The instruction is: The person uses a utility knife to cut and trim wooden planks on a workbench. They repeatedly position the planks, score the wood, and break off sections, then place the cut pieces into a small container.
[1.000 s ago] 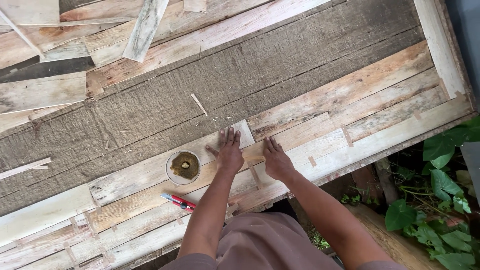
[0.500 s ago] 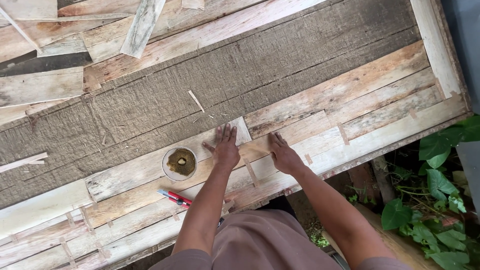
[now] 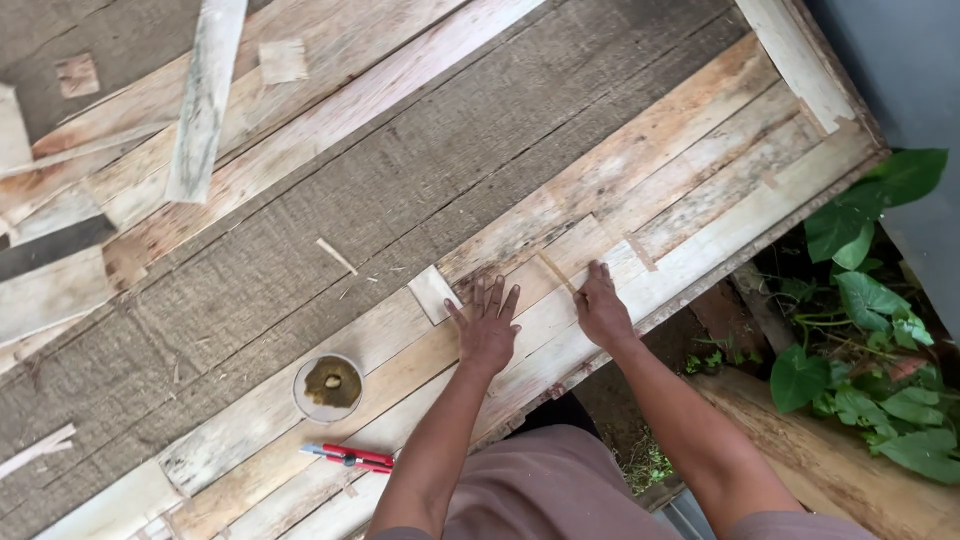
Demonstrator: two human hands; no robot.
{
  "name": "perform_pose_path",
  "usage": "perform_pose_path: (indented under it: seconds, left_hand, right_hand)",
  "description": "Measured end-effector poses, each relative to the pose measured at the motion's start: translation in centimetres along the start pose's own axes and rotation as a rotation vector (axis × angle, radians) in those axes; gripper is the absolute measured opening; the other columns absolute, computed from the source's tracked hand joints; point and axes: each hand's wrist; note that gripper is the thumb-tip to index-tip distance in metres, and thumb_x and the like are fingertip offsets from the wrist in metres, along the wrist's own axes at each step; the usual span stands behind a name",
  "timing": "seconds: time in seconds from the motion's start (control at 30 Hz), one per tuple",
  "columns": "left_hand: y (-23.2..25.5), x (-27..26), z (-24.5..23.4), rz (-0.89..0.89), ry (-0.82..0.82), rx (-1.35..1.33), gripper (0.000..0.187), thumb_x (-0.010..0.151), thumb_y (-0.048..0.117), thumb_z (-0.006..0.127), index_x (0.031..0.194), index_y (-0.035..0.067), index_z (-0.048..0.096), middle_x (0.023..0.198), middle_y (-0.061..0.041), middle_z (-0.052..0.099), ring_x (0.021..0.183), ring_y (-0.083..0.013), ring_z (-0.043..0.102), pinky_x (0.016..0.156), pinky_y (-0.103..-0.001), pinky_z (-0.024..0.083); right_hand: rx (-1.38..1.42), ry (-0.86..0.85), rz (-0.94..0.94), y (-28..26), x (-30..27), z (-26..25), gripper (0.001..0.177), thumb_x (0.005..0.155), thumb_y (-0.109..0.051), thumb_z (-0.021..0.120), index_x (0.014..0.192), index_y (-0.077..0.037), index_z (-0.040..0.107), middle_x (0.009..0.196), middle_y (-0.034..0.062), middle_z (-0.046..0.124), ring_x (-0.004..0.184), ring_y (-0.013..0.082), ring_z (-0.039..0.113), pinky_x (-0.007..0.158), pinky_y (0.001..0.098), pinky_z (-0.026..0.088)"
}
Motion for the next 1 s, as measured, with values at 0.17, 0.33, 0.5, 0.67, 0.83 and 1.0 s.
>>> perform_pose_path:
  seconds: [0.17,0.33,0.5,0.67,0.83,1.0]
  left_hand:
    - [-0.3,1.0,1.4,0.000,0.014,0.079,0.064,0.109,0.032,0.043,0.166,0.033,0.013,0.176,0.001,0.001,0.160,-0.0352,-0.005,0.109,-0.091,0.005]
    - [-0.2,1.2,1.7,-0.030,0.028,0.099,0.062,0.109,0.031,0.043,0.165,0.035,0.017,0.176,0.005,0.003,0.160,-0.0331,-0.003,0.108,-0.092,0.009]
    - [0.3,1.3,0.5,-0.089,-0.095,0.101,0.060,0.112,0.029,0.031,0.166,0.035,0.004,0.175,0.010,-0.009,0.160,-0.0286,-0.012,0.112,-0.089,0.006]
    - [0.4,1.5,0.2,-0.109,-0.116,0.072,0.060,0.112,0.029,0.030,0.166,0.036,0.004,0.174,0.013,-0.010,0.160,-0.0269,-0.013,0.112,-0.088,0.004]
    - [0.7,1.0,-0.2,-0.114,-0.058,-0.036,0.060,0.111,0.026,0.038,0.166,0.033,0.016,0.176,0.009,0.002,0.161,-0.0275,-0.004,0.115,-0.085,0.001]
    - [-0.6,1.2,2.6,-0.029,0.165,-0.250,0.056,0.108,0.034,0.047,0.162,0.025,0.034,0.173,-0.001,0.023,0.160,-0.0297,0.015,0.123,-0.073,0.007]
  right_hand:
    - [-0.018,0.004,0.028,-0.6,-0.1,0.4,0.024,0.109,-0.028,0.047,0.110,-0.006,0.056,0.173,0.0181,0.017,0.160,0.0368,0.012,0.130,0.0484,0.018]
    - [-0.167,-0.034,0.040,-1.6,0.4,0.2,0.027,0.110,-0.026,0.041,0.117,-0.004,0.054,0.172,0.0217,0.018,0.160,0.0382,0.012,0.129,0.0503,0.019]
    - [-0.239,-0.068,0.022,-2.1,1.3,-0.2,0.029,0.106,-0.019,0.039,0.125,-0.001,0.052,0.165,0.0260,0.029,0.156,0.0458,0.019,0.122,0.0584,0.030]
    - [-0.313,-0.064,-0.040,-0.3,2.9,0.9,0.027,0.100,-0.013,0.042,0.120,-0.001,0.056,0.149,0.0222,0.041,0.146,0.0412,0.030,0.120,0.0532,0.037]
    - [-0.142,-0.081,-0.089,-2.4,1.3,-3.3,0.031,0.099,-0.003,0.045,0.124,0.010,0.057,0.151,0.0312,0.041,0.145,0.0472,0.035,0.122,0.0532,0.035]
    - [0.191,-0.067,0.042,-7.2,-2.5,-7.3,0.039,0.108,-0.017,0.043,0.140,0.006,0.045,0.161,0.0321,0.032,0.138,0.0559,0.044,0.110,0.0690,0.041]
Point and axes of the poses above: each hand's wrist, its own x-axis towards the middle knuckle, its own z-axis out of the palm, y = z × x
